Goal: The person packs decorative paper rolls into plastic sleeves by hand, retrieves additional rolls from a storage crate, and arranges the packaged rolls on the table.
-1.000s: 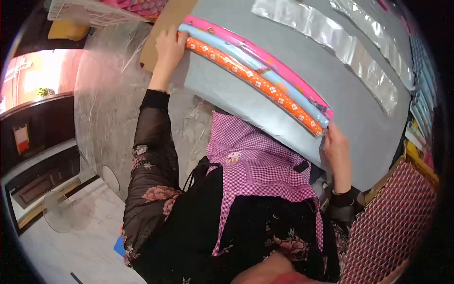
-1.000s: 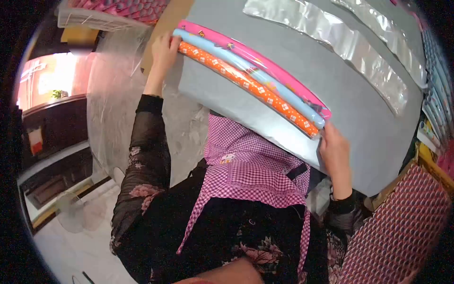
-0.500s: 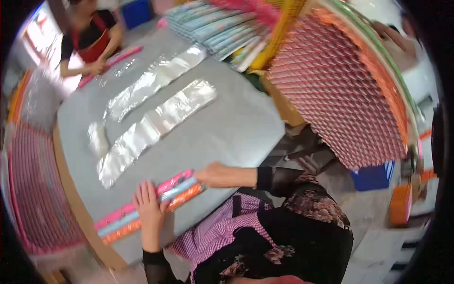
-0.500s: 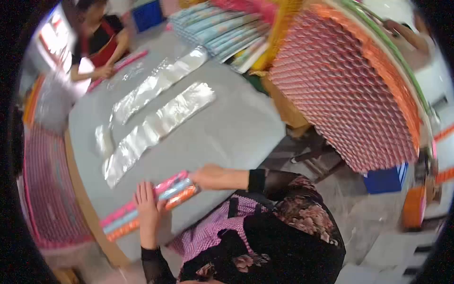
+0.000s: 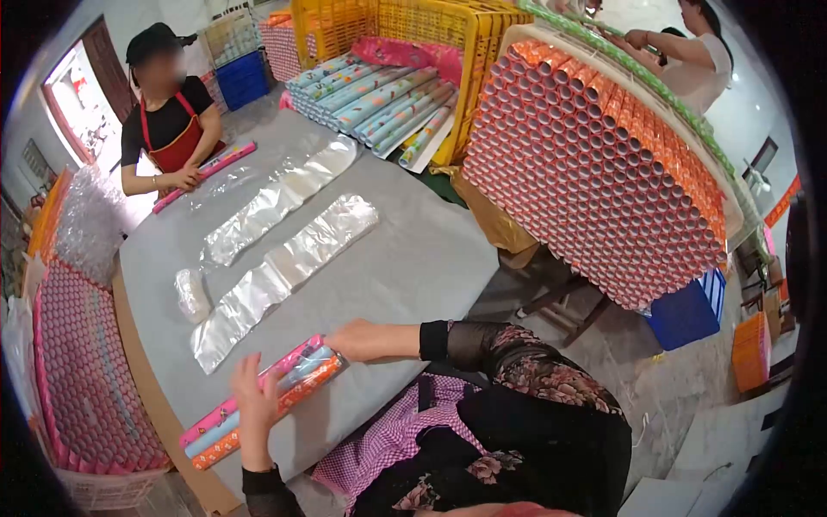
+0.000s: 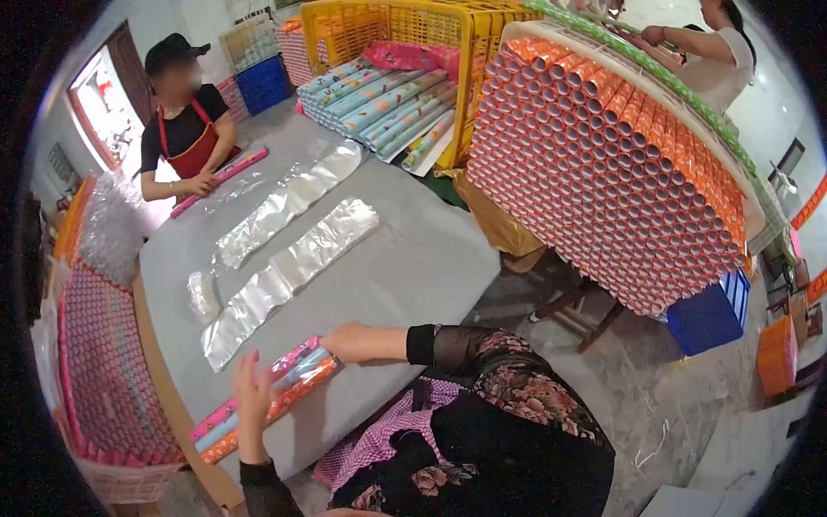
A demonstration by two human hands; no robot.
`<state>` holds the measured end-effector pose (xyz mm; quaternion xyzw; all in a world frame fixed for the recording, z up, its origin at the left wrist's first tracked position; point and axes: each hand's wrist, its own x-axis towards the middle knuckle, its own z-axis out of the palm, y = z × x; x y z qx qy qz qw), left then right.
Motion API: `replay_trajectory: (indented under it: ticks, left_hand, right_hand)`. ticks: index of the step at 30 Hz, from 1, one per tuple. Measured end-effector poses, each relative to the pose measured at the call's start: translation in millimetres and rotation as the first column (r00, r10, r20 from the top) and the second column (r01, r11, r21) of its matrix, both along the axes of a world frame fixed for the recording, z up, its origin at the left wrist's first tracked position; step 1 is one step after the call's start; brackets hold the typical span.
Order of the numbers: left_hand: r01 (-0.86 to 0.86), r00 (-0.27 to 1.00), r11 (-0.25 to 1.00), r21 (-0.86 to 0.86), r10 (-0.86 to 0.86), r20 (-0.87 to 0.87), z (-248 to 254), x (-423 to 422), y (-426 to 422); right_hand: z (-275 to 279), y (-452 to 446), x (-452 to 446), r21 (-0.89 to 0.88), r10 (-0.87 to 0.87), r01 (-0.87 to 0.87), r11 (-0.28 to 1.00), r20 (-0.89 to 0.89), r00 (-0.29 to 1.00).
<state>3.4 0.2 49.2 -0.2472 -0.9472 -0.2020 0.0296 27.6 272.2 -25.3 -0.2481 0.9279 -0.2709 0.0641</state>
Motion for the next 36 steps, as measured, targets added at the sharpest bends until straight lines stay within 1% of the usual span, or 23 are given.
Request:
replay_trajectory:
  ticks: [1, 2, 3, 5, 7, 9, 10, 12, 14, 15, 17, 19, 21, 22, 25, 27, 29, 30, 32, 33, 35, 36]
  left_hand:
    - [-0.004, 0.989, 0.964, 0.264, -0.036, 0.146, 25.8, 1.8, 6.2]
    - [-0.045, 0.956, 0.861, 0.507, -0.11, 0.272, 52.9, 4.8, 13.6]
    - [0.058, 0.962, 0.727, 0.684, -0.224, 0.157, 81.7, 12.7, 25.4]
    - [0.236, 0.889, 0.47, 0.85, -0.458, 0.006, 133.3, 26.4, 40.9]
    - [0.328, 0.762, 0.14, 0.934, -0.624, -0.174, 181.3, 47.6, 63.9]
    - [0.441, 0.62, -0.048, 0.896, -0.705, -0.343, 213.1, 55.5, 68.1]
    - [0.449, 0.577, -0.123, 0.885, -0.716, -0.392, 221.0, 58.9, 70.5]
    - [0.447, 0.543, -0.189, 0.874, -0.719, -0.433, 236.0, 70.9, 80.1]
    - [0.447, 0.575, -0.094, 0.89, -0.732, -0.366, 254.0, 86.1, 90.2]
    - [0.436, 0.593, -0.071, 0.897, -0.727, -0.346, 266.2, 83.4, 82.6]
    - [0.443, 0.61, -0.081, 0.893, -0.702, -0.367, 268.0, 82.7, 83.7]
    - [0.451, 0.628, -0.081, 0.889, -0.679, -0.381, 261.6, 85.7, 82.4]
    - [0.455, 0.651, -0.079, 0.887, -0.65, -0.392, 256.1, 92.6, 78.7]
    - [0.46, 0.661, -0.083, 0.884, -0.633, -0.404, 253.6, 93.8, 76.3]
    - [0.471, 0.694, -0.058, 0.88, -0.592, -0.41, 249.5, 97.2, 67.0]
    - [0.484, 0.705, -0.047, 0.874, -0.571, -0.421, 246.5, 98.4, 63.2]
    - [0.489, 0.726, -0.011, 0.872, -0.548, -0.414, 244.7, 100.5, 60.4]
    - [0.49, 0.735, 0.003, 0.872, -0.539, -0.411, 244.7, 101.9, 59.2]
    - [0.492, 0.752, 0.031, 0.87, -0.518, -0.407, 243.2, 104.0, 59.2]
    - [0.486, 0.765, 0.05, 0.873, -0.506, -0.397, 241.1, 105.3, 59.7]
    - [0.482, 0.785, 0.083, 0.872, -0.484, -0.387, 241.9, 110.0, 62.8]
    - [0.481, 0.788, 0.094, 0.872, -0.481, -0.383, 242.2, 110.1, 64.2]
  right_hand:
    - [0.6, -0.8, -1.4, -0.032, 0.002, -0.002, 0.999, 0.016, 1.0]
    - [0.7, -1.8, -2.7, -0.065, 0.004, -0.002, 0.998, 0.031, 0.999]
    - [-0.9, -3.2, -3.4, -0.063, 0.008, -0.006, 0.998, 0.032, 0.999]
    - [-4.5, -4.4, -3.3, -0.057, -0.063, 0.066, 0.996, 0.067, 0.996]
    - [-0.5, -5.0, -1.6, -0.038, -0.067, 0.069, 0.997, 0.051, 0.996]
    - [5.3, -4.6, 0.6, -0.025, -0.069, 0.07, 0.997, 0.039, 0.997]
    - [8.7, -3.3, 2.3, -0.039, -0.067, 0.069, 0.997, 0.041, 0.997]
    - [8.0, -1.3, 1.2, -0.057, -0.057, 0.06, 0.997, 0.052, 0.997]
    - [-5.7, -3.1, -4.3, 0.018, -0.057, 0.055, 0.998, 0.153, 0.987]
    - [-19.9, -3.8, -6.6, 0.001, -0.057, 0.057, 0.998, 0.057, 0.997]
    - [-2.4, -3.8, -1.8, 0.001, -0.098, 0.099, 0.995, 0.13, 0.987]
    - [-4.6, -2.9, -1.3, -0.025, -0.098, 0.101, 0.995, 0.124, 0.987]
    - [1.1, -2.3, -0.8, 0.028, -0.111, 0.108, 0.994, 0.146, 0.983]
    - [-1.5, -2.6, -1.1, 0.025, -0.114, 0.112, 0.993, 0.147, 0.983]
    - [-6.1, -4.0, -2.5, -0.006, -0.111, 0.112, 0.994, 0.132, 0.985]
    - [3.4, -1.8, -1.8, -0.038, -0.087, 0.092, 0.995, 0.113, 0.99]
    - [-4.9, -2.0, -1.9, -0.069, -0.118, 0.122, 0.99, 0.053, 0.992]
    - [-5.3, -2.1, -2.1, -0.086, -0.09, 0.096, 0.992, 0.067, 0.994]
    - [-2.0, 0.3, -1.5, -0.034, -0.109, 0.111, 0.993, 0.059, 0.992]
    - [-2.7, 0.2, -1.3, -0.042, -0.087, 0.091, 0.995, 0.078, 0.993]
    - [-2.5, -0.3, -3.8, 0.033, -0.108, 0.106, 0.994, 0.061, 0.992]
    - [-0.4, -0.4, -3.5, 0.03, -0.094, 0.092, 0.995, 0.068, 0.993]
